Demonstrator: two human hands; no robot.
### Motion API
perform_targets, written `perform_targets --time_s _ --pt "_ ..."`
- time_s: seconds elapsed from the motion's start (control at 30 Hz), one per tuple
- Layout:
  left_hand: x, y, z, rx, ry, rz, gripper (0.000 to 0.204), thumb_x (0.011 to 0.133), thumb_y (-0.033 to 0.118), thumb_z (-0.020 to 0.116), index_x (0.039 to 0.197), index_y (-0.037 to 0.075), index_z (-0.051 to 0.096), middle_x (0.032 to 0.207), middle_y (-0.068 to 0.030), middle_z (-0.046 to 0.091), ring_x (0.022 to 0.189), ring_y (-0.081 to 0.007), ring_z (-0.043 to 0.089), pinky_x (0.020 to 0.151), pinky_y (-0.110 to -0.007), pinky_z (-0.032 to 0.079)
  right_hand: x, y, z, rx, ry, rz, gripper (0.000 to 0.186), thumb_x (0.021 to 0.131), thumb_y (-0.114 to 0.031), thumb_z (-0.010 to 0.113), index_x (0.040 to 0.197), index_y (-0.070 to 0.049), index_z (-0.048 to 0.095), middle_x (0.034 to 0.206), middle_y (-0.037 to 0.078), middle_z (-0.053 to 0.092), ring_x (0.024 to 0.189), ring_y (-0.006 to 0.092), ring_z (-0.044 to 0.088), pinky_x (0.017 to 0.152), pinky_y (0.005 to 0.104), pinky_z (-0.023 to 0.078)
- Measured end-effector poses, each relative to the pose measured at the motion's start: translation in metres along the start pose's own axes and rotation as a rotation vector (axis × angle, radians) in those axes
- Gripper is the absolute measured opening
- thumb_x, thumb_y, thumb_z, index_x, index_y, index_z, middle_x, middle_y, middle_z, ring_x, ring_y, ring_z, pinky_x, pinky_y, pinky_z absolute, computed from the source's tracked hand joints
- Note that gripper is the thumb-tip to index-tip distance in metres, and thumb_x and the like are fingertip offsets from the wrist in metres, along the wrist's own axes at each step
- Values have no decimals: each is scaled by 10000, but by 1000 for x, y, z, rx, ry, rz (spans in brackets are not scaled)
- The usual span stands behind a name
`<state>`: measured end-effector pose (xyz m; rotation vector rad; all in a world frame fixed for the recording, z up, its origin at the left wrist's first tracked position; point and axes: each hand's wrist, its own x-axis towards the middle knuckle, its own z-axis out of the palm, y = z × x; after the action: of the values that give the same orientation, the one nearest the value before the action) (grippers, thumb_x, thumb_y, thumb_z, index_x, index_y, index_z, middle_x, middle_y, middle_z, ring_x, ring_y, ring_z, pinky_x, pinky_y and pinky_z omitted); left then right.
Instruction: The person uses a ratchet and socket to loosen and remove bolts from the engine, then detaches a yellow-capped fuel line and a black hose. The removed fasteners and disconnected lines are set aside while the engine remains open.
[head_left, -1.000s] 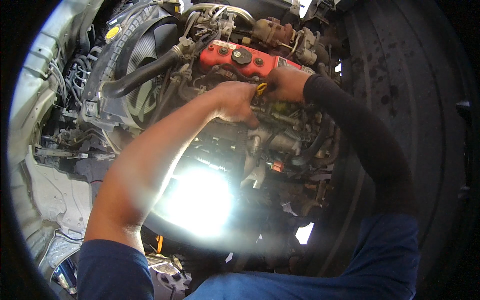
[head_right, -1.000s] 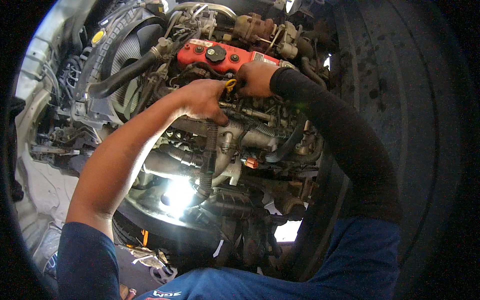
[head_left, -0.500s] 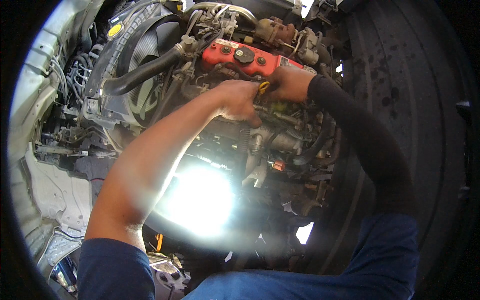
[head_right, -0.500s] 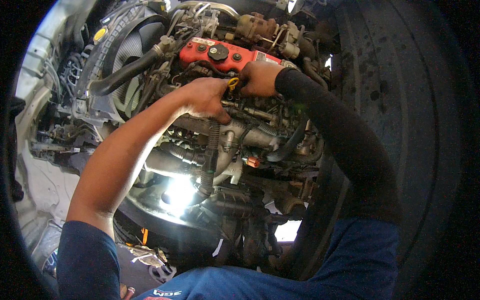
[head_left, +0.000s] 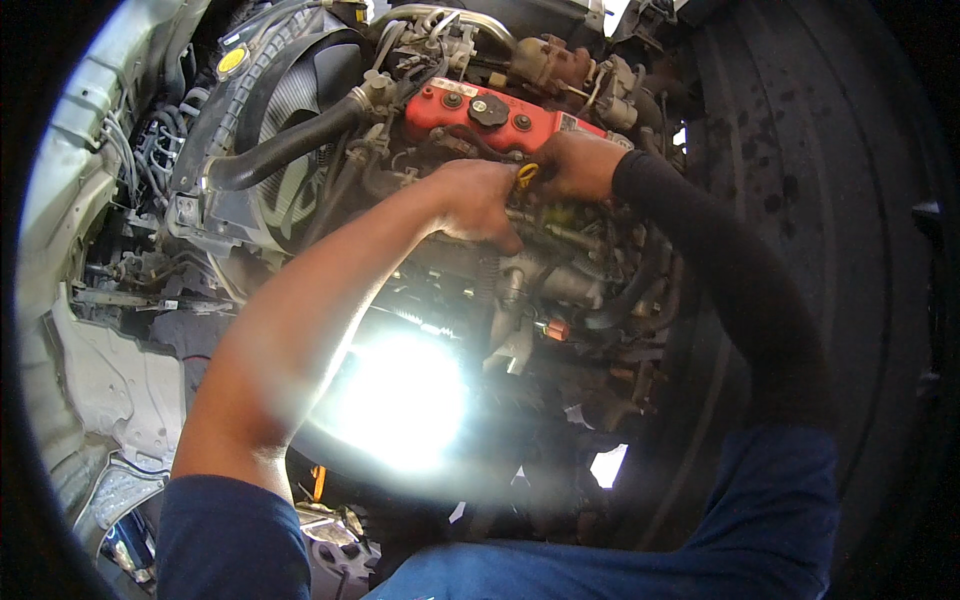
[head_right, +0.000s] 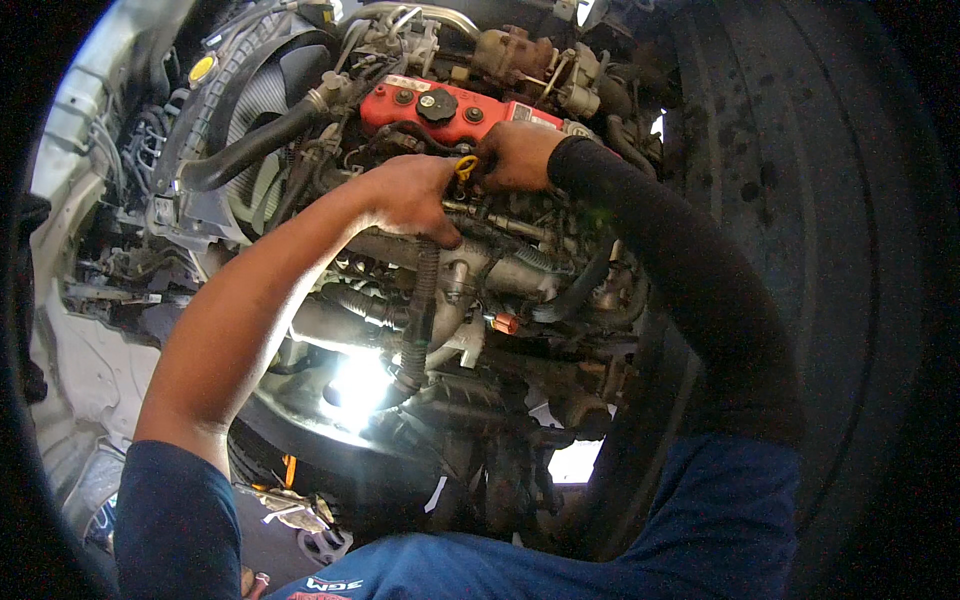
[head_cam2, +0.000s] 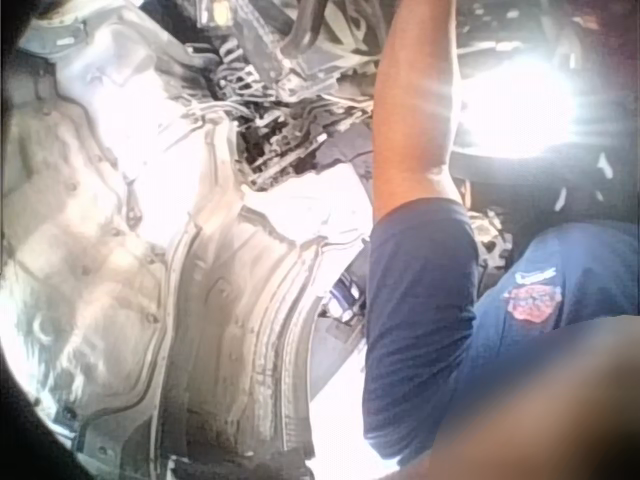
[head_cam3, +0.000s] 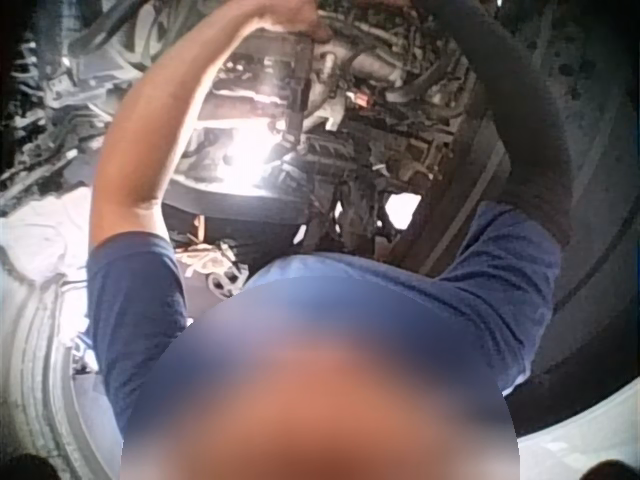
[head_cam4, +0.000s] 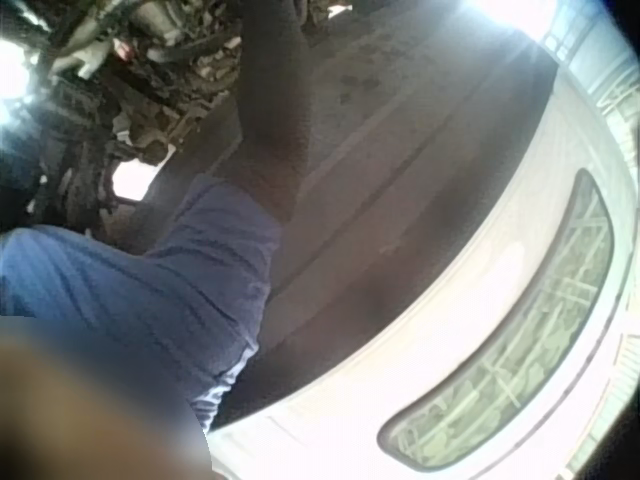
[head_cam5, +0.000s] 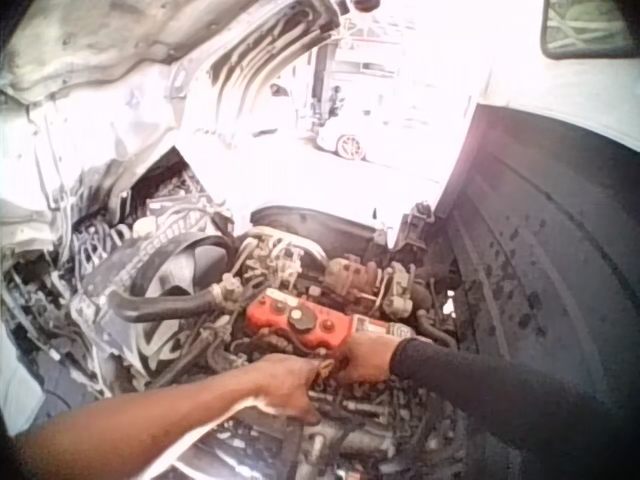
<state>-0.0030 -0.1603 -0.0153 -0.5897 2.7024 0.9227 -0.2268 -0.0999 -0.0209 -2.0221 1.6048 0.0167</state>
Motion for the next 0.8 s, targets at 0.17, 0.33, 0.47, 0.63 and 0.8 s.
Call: perform_targets --time_s 0.17,0.33,0.47,0.63,0.8 --pt "1 -1 2 -17 11 30 742 670 391 905 1296 55 690 1197 -211 756 1174 -382 708 1005 -467 548 -5 2 8 -4 86 -4 408 872 -392 801 1049 -24 795 987 212 773 943 380 750 872 485 580" --pt "2 -3 3 -20 9 25 745 665 395 912 1283 46 687 1199 -214 754 1176 -386 705 1007 -468 545 -1 -2 17 -133 147 12 431 893 -421 789 1053 -21 789 1005 203 775 966 418 739 888 505 582" --pt "2 -5 4 -3 24 20 757 664 399 914 1283 34 677 1204 -216 752 1179 -389 704 1011 -471 541 -1 -6 13 -128 132 2 455 894 -451 780 1085 -38 797 1013 195 777 983 409 743 900 506 582" --pt "2 -3 2 -19 -2 12 764 667 398 913 1290 28 671 1209 -220 751 1178 -394 704 1007 -472 541 -2 -9 -4 -96 -28 100 414 870 -412 787 1114 -79 823 1020 184 792 968 362 758 909 480 586" --pt "2 -1 1 -26 -6 0 755 666 385 913 1285 22 676 1212 -223 750 1178 -394 705 1002 -468 544 -6 -12 -7 -1 -32 134 360 853 -362 795 1106 -108 836 1015 156 804 944 319 767 906 450 589"
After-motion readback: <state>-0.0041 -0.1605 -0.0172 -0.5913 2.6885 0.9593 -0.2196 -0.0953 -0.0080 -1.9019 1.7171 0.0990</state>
